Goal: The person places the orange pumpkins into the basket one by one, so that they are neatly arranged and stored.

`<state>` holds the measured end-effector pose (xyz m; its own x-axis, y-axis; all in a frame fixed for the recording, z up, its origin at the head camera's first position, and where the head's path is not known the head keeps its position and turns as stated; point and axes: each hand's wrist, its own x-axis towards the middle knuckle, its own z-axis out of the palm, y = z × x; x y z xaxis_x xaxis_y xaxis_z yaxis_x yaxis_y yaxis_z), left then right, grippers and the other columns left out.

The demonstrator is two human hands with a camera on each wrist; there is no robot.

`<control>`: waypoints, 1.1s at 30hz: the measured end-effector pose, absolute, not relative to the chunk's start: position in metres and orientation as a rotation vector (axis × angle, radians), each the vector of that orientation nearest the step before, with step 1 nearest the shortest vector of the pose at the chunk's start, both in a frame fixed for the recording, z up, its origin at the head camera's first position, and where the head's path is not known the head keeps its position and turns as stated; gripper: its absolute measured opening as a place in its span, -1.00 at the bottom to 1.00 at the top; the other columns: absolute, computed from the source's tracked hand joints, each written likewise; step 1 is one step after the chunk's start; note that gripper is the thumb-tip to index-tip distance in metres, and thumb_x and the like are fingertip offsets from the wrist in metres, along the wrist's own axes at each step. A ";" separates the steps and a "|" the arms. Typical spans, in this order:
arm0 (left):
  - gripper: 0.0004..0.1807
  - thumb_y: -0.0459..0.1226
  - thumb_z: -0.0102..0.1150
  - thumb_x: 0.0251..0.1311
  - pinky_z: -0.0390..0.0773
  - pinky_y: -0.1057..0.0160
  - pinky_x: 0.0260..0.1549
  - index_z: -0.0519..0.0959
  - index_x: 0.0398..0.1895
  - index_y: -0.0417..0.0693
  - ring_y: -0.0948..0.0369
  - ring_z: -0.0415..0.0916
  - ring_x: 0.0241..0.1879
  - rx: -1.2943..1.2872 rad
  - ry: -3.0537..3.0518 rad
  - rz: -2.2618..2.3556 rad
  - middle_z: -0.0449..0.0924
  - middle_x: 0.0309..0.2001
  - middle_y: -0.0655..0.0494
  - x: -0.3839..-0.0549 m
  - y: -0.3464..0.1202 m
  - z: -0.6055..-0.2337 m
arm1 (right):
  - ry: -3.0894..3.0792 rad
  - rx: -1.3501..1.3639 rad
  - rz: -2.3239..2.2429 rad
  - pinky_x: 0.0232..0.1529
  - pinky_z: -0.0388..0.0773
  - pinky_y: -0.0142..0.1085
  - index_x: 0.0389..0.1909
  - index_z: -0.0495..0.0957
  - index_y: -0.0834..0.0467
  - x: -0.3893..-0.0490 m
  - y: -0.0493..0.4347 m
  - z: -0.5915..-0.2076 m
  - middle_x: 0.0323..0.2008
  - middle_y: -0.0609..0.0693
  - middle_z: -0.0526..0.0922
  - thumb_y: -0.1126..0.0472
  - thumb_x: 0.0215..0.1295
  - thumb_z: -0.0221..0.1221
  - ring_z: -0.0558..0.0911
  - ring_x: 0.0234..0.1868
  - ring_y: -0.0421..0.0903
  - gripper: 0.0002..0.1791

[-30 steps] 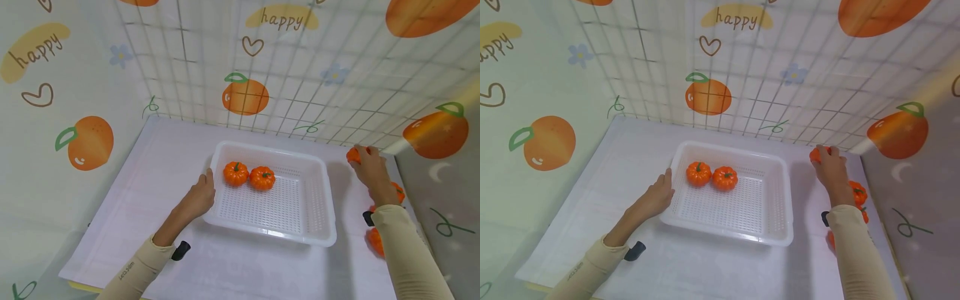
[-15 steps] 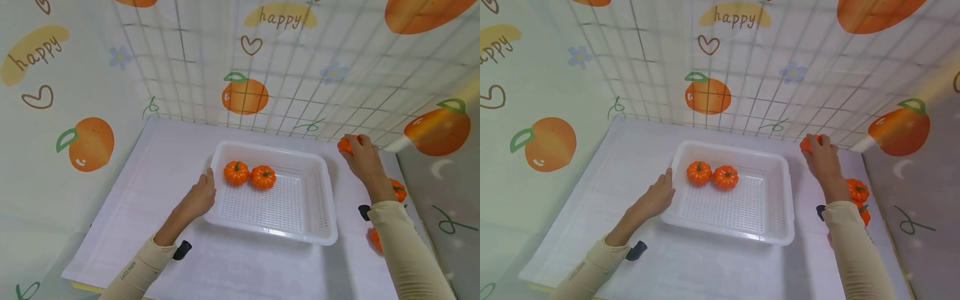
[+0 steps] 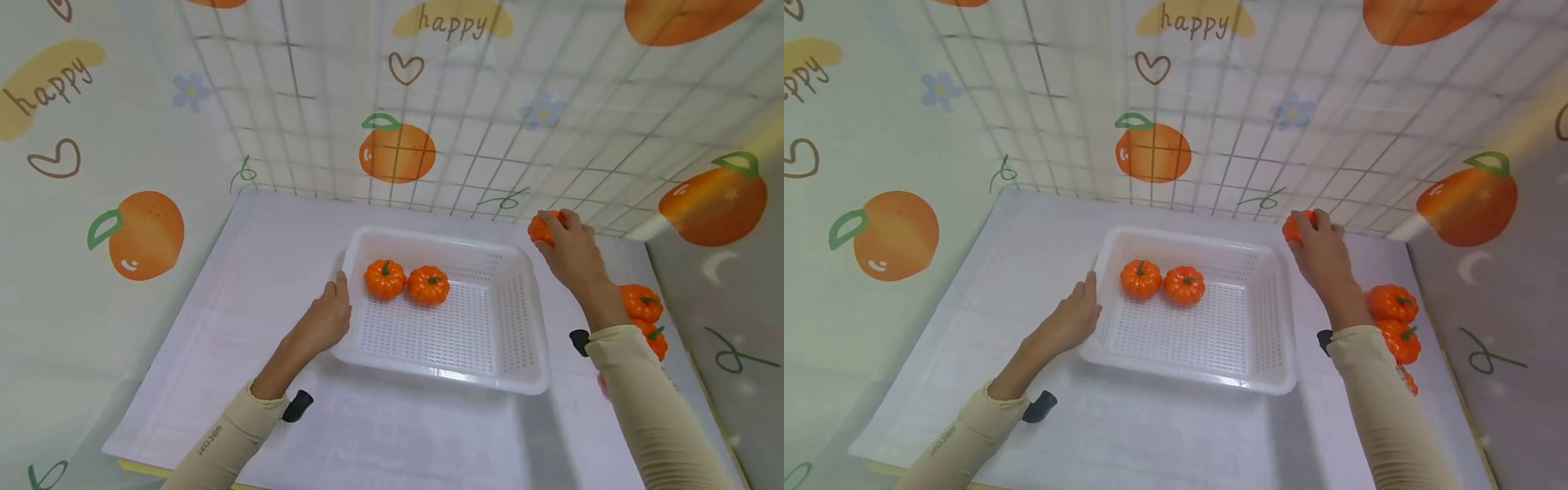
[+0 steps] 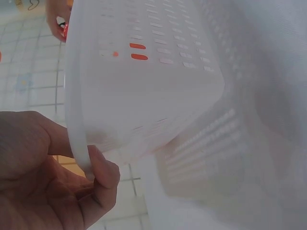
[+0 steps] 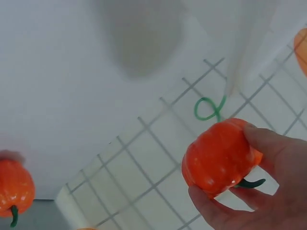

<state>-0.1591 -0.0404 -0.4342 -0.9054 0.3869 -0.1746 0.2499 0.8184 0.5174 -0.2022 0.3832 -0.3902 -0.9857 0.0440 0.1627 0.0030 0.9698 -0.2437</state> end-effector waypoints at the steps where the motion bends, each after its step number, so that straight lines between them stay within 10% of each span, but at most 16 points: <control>1: -0.25 -0.30 -0.06 0.29 0.44 0.39 -0.67 -0.21 0.38 -0.36 0.14 0.37 -0.56 0.487 2.726 0.728 0.27 -0.09 -0.22 -0.159 -0.040 -0.434 | -2.948 -0.030 0.370 -0.18 0.32 0.33 0.33 0.15 0.06 -0.202 0.380 -0.390 0.27 0.33 0.06 0.26 0.27 0.10 0.17 0.07 0.47 -0.39; 33: -0.25 -0.31 -0.05 0.28 0.47 0.35 -0.61 -0.20 0.37 -0.38 0.12 0.38 -0.52 0.507 2.745 0.702 0.28 -0.10 -0.22 -0.156 -0.040 -0.431 | -2.850 0.257 0.396 -0.24 0.41 0.27 0.27 0.25 0.01 -0.195 0.306 -0.392 0.23 0.27 0.19 0.25 0.15 0.23 0.28 0.06 0.42 -0.35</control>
